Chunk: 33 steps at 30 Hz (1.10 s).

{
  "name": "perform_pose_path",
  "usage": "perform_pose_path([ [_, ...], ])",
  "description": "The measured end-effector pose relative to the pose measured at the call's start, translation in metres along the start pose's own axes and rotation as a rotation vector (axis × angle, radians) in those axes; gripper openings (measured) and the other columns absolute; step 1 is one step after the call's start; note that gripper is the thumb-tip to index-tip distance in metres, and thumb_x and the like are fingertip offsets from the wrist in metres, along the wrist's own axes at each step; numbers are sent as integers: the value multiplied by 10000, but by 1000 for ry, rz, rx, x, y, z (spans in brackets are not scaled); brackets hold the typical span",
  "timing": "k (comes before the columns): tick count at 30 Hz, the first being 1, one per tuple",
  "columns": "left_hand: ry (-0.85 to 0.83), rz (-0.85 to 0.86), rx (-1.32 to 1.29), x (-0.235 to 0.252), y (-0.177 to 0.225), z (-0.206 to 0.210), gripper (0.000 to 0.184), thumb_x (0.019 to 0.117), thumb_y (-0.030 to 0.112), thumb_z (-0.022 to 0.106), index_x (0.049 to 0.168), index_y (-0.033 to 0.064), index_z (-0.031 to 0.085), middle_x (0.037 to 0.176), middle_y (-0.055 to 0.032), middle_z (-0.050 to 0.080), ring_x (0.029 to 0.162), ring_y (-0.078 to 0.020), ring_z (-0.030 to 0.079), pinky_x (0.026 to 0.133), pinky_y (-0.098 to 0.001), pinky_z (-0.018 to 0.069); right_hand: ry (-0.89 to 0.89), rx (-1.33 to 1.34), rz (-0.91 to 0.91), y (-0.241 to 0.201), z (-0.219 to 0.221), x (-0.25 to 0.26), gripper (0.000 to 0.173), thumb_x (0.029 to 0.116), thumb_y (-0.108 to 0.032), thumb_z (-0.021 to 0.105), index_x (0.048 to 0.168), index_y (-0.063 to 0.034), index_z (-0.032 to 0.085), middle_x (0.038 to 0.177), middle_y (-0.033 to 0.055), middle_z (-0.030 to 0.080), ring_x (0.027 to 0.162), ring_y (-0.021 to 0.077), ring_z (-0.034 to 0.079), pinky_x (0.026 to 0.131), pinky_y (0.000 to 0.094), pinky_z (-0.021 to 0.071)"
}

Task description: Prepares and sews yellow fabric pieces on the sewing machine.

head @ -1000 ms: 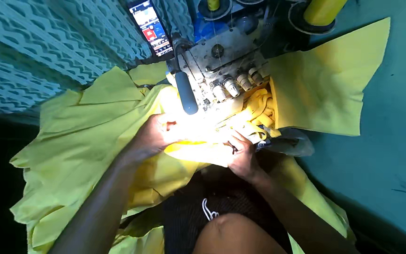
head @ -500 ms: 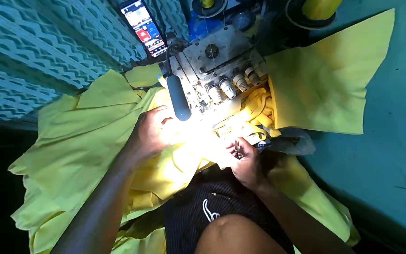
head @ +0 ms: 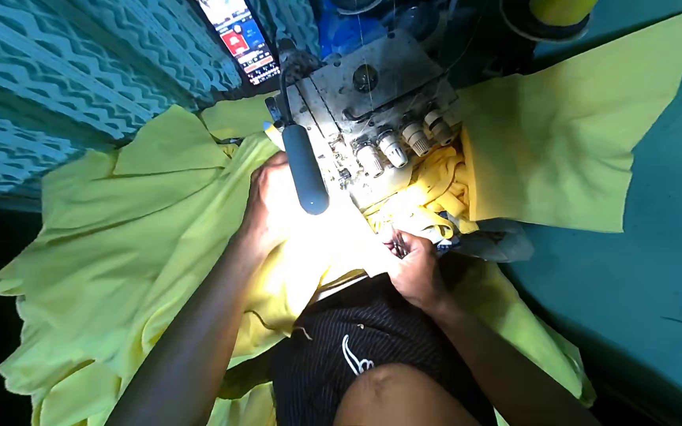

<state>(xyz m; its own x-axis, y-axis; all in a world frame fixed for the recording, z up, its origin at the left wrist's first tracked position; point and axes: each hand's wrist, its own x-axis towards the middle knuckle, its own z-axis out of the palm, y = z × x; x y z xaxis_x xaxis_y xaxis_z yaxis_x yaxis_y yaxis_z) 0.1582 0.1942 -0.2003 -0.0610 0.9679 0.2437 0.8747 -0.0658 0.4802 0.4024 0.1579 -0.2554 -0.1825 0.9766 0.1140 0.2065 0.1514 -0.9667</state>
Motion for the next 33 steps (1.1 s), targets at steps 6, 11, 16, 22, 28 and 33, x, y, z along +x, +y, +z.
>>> perform_pose_path([
  [6,8,-20,42,15,-22,-1,118,909,107,684,977,13,705,958,-135,681,928,-243,677,843,-465,547,-60,62,126,-10,12,6,98,871,-88,647,782,-84,687,651,-84,584,572,-54,513,541,140,440],
  [11,-162,-320,-193,20,13,-53,133,950,131,703,1023,28,661,816,-20,653,723,-59,600,695,-291,528,-22,8,185,-12,23,25,110,813,-87,742,726,-96,675,633,-54,601,575,-2,547,560,217,475],
  [16,-320,-559,-753,-33,16,-74,144,933,84,554,988,125,680,789,12,693,673,-63,652,594,-263,565,85,-53,31,-6,28,29,177,740,-126,809,775,-112,636,677,-36,593,596,61,557,573,282,497],
  [22,-29,-98,-784,-118,76,-55,119,934,263,747,1018,178,748,984,66,758,936,-48,712,858,-255,605,-259,217,-271,-64,-6,10,294,1023,-254,596,846,-53,719,965,19,662,850,8,614,740,192,539],
  [28,264,219,-550,-164,123,-32,93,1002,145,661,1009,59,694,1015,-12,726,978,-40,682,857,-186,570,-289,242,-411,-79,-57,-57,102,943,-131,747,981,-46,705,862,-27,704,750,-23,637,666,146,554],
  [33,101,1,-566,-202,122,51,427,1003,267,651,1278,-58,657,1290,-212,649,1095,-148,689,922,-269,592,-119,-105,-181,-6,-35,-94,237,884,-210,779,1025,-20,762,936,25,742,665,-13,595,604,162,524],
])
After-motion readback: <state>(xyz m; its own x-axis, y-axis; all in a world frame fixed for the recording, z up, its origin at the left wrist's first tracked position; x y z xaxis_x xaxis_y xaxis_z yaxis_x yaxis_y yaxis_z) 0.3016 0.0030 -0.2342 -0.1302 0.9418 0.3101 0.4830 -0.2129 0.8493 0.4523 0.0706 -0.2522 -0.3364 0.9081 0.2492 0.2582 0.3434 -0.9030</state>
